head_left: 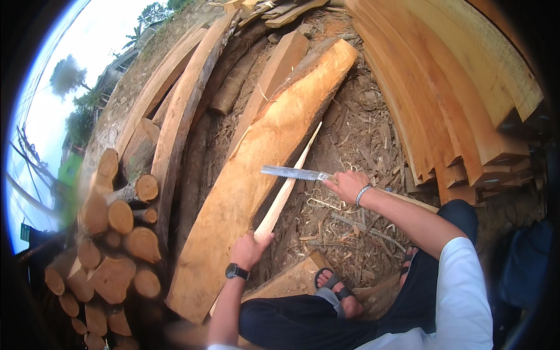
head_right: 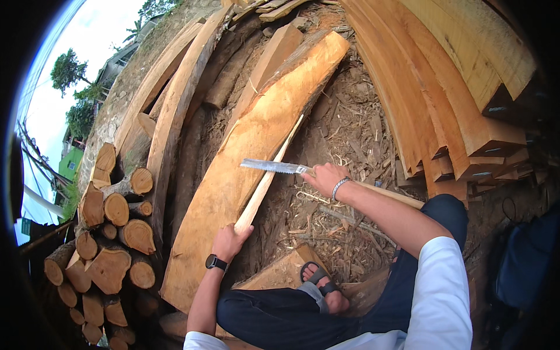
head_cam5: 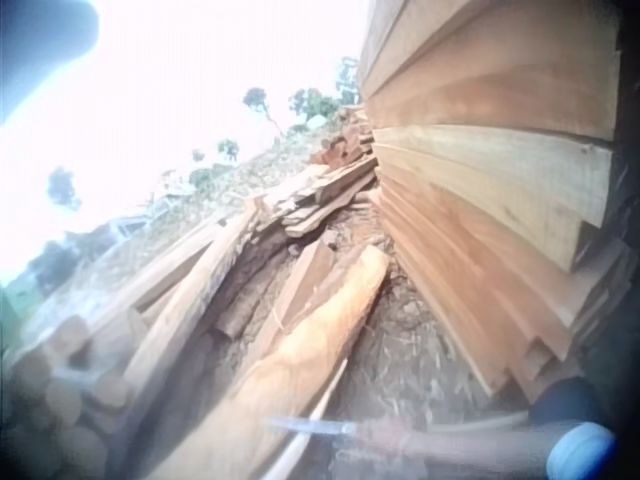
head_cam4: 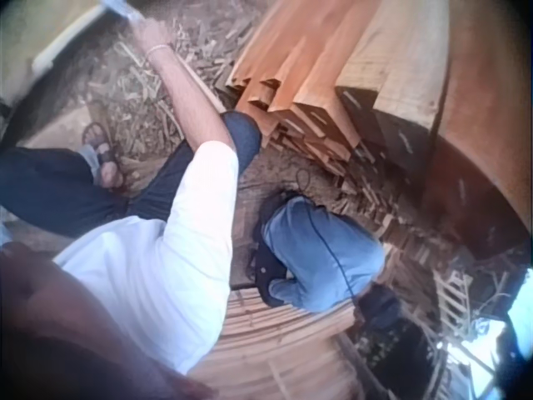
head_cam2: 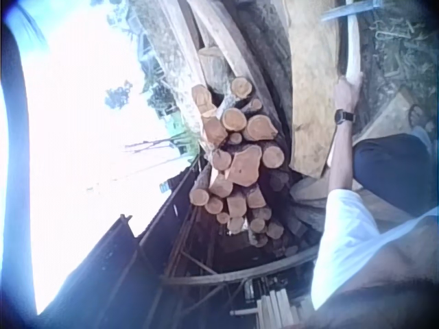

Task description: The person uses a saw-like tool to shave thin layers off a piece of wood held in their left hand, working the tool along the wood's length.

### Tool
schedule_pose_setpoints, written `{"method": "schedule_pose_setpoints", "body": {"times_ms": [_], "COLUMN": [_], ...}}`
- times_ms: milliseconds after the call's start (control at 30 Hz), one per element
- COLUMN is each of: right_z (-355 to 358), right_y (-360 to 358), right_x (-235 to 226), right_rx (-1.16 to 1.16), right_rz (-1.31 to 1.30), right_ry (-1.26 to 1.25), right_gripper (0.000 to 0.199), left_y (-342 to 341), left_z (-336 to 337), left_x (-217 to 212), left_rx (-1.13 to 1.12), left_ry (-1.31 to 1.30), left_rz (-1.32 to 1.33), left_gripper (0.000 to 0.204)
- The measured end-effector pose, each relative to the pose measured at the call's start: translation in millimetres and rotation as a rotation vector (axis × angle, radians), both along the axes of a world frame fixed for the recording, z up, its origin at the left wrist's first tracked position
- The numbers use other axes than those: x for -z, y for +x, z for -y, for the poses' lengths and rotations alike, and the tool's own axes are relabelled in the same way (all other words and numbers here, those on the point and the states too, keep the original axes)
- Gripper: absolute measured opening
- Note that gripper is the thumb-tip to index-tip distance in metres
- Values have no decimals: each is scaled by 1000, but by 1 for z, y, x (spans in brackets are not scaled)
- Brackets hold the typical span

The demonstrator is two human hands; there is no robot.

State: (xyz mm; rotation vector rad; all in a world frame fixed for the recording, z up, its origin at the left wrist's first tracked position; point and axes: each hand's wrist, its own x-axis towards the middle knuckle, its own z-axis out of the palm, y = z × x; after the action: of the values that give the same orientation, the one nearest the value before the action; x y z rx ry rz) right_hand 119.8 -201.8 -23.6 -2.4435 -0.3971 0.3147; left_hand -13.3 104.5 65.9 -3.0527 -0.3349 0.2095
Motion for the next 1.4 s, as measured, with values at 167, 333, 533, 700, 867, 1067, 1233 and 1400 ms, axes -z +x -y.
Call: {"method": "schedule_pose_setpoints", "body": {"times_ms": [167,333,533,700,867,1067,1233,1400], "right_z": [-18,19,-13,5,-33,-8,-26,-9], "right_y": [-14,20,-20,9,-27,-11,-28,-13], "right_x": [8,1,-18,-13,-20,-10,-9,-5], "right_rx": [-111,118,-109,133,-92,64,-43,52], "right_rz": [82,-13,39,12,87,209,260,268], "right_ry": [-33,27,-56,35,-49,-4,-95,-13], "right_gripper": [61,60,60,58,56,53,51,50], "left_y": [-2,-1,2,0,-4,-7,-10,-3], "left_z": [1,12,10,-2,-9,-10,-12,-9], "left_x": [-4,-14,-14,-11,-7,-15,-11,-14], "left_rx": [-5,-28,-57,-37,15,47,66,75], "left_ry": [-13,28,-4,-106,-136,-169,-178,-189], "left_rz": [-29,-77,-87,6,23,22,52,39], "left_gripper": [77,80,79,82,79,78,75,79]}}
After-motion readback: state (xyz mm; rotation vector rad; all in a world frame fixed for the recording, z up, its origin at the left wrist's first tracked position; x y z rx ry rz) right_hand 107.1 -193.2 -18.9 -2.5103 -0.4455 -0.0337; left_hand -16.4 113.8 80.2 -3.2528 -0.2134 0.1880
